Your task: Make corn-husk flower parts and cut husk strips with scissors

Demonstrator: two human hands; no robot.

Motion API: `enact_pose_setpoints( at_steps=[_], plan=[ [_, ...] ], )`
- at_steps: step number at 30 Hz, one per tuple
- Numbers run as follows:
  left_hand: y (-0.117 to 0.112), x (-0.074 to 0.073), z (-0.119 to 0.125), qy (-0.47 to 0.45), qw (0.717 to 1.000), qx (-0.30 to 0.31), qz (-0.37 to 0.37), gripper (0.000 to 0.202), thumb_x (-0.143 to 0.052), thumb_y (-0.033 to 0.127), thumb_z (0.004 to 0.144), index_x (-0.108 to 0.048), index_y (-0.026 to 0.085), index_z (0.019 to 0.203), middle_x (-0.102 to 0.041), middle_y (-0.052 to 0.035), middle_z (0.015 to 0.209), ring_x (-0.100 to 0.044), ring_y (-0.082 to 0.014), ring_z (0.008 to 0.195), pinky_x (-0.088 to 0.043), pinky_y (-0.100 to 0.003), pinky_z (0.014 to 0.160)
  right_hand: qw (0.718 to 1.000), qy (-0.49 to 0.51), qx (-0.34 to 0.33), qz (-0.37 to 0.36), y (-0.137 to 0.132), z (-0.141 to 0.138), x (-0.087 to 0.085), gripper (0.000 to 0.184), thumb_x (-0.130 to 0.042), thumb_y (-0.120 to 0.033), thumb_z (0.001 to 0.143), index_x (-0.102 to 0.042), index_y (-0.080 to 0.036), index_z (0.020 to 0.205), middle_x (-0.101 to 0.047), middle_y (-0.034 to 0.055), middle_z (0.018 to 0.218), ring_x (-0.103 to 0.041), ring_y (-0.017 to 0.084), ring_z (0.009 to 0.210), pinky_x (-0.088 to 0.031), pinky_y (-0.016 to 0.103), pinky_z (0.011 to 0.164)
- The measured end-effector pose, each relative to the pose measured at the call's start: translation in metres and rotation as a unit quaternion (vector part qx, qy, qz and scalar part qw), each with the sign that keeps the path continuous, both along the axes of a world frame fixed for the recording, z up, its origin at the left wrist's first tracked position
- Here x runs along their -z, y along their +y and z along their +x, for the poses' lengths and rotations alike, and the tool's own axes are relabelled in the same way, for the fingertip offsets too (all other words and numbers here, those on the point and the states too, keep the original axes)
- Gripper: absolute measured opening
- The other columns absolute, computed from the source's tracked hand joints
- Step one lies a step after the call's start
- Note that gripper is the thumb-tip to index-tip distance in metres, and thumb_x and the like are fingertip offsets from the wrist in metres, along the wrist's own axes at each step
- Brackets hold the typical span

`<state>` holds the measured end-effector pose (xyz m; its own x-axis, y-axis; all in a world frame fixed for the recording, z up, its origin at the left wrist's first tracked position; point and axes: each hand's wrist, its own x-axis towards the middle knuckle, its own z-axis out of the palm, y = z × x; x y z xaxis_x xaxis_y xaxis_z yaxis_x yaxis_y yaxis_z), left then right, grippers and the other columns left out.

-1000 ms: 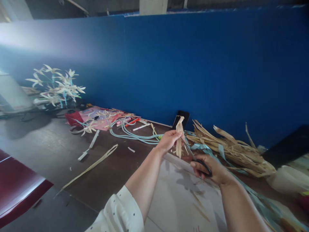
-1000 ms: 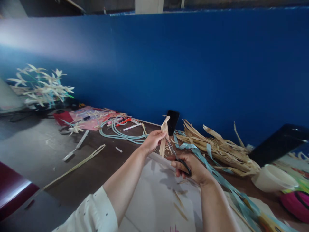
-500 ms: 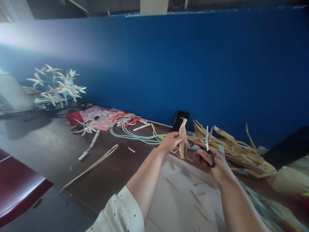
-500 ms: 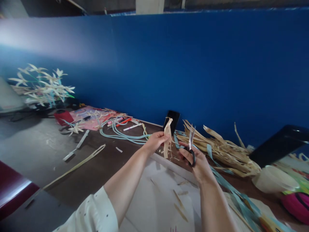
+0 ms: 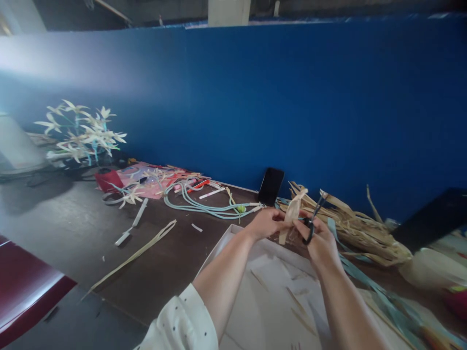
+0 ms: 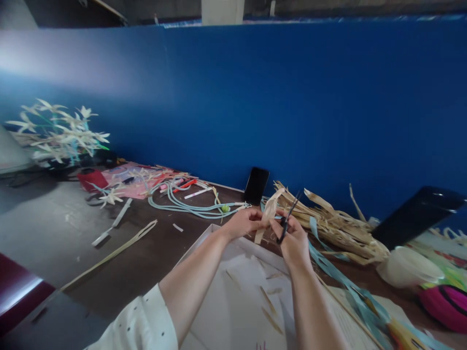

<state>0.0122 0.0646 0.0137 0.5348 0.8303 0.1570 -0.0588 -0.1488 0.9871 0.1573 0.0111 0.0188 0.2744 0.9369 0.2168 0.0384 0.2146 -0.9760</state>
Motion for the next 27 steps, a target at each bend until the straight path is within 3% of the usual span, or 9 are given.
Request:
enact_pose_setpoints(
  at_steps=[6,13,15,19,23,27],
  plan=[
    [0.002,0.001,0.0,0.025,0.998,0.024,-0.061,0.024,-0.069,0.035,0.065,-0.062,0.012,0.072,-0.06,-0.0018,0.063,-0.051,-0.0086,0.051,-0.041,-0.02,0.051,0.993,-0.013,0.117,0.03,0.002,0.008,0.004,0.057,-0.076,-0.043,0.063,-0.061,-0.019,0.112,-0.065,0.0012,0.077,-0.052,0.012,0.055,-0.041,0.024,0.051],
    [0.005,0.003,-0.003,0.022,0.995,0.013,-0.093,0.021,-0.072,0.031,0.062,-0.067,0.014,0.075,-0.062,-0.0006,0.064,-0.054,-0.0097,0.053,-0.045,-0.023,0.055,0.988,-0.025,0.15,0.021,0.003,0.009,0.005,0.058,-0.074,-0.046,0.064,-0.061,-0.019,0.113,-0.066,0.0047,0.083,-0.057,0.015,0.062,-0.043,0.024,0.051],
    [0.007,0.004,-0.004,-0.005,0.996,-0.017,-0.085,0.021,-0.071,0.03,0.064,-0.067,0.014,0.077,-0.062,-0.001,0.065,-0.055,-0.0098,0.054,-0.046,-0.022,0.055,0.989,-0.018,0.144,0.007,0.003,0.009,0.004,0.057,-0.072,-0.048,0.065,-0.061,-0.018,0.112,-0.067,0.0054,0.082,-0.057,0.016,0.061,-0.042,0.023,0.048],
    [0.012,0.002,-0.007,-0.071,0.983,-0.147,-0.084,0.022,-0.068,0.03,0.069,-0.067,0.014,0.085,-0.063,-0.0015,0.068,-0.055,-0.0088,0.054,-0.045,-0.021,0.052,0.998,-0.032,0.032,-0.051,-0.002,0.006,-0.001,0.053,-0.066,-0.054,0.07,-0.063,-0.017,0.108,-0.066,0.0043,0.072,-0.054,0.015,0.055,-0.034,0.022,0.04],
    [0.013,-0.006,-0.011,-0.073,0.967,-0.231,-0.072,0.016,-0.065,0.023,0.072,-0.066,0.013,0.084,-0.061,-0.0005,0.061,-0.055,-0.0086,0.05,-0.045,-0.02,0.051,0.98,-0.091,-0.14,-0.105,-0.01,-0.004,-0.007,0.049,-0.068,-0.052,0.07,-0.067,-0.016,0.104,-0.062,0.0008,0.061,-0.053,0.014,0.053,-0.038,0.024,0.047],
    [0.011,-0.013,-0.01,-0.11,0.952,-0.267,-0.097,0.007,-0.063,0.017,0.072,-0.063,0.012,0.078,-0.061,-0.0005,0.06,-0.057,-0.0083,0.051,-0.047,-0.021,0.055,0.968,-0.126,-0.178,-0.121,-0.013,-0.011,-0.009,0.05,-0.066,-0.055,0.071,-0.067,-0.016,0.102,-0.063,0.0012,0.062,-0.052,0.014,0.051,-0.037,0.025,0.047]
  ],
)
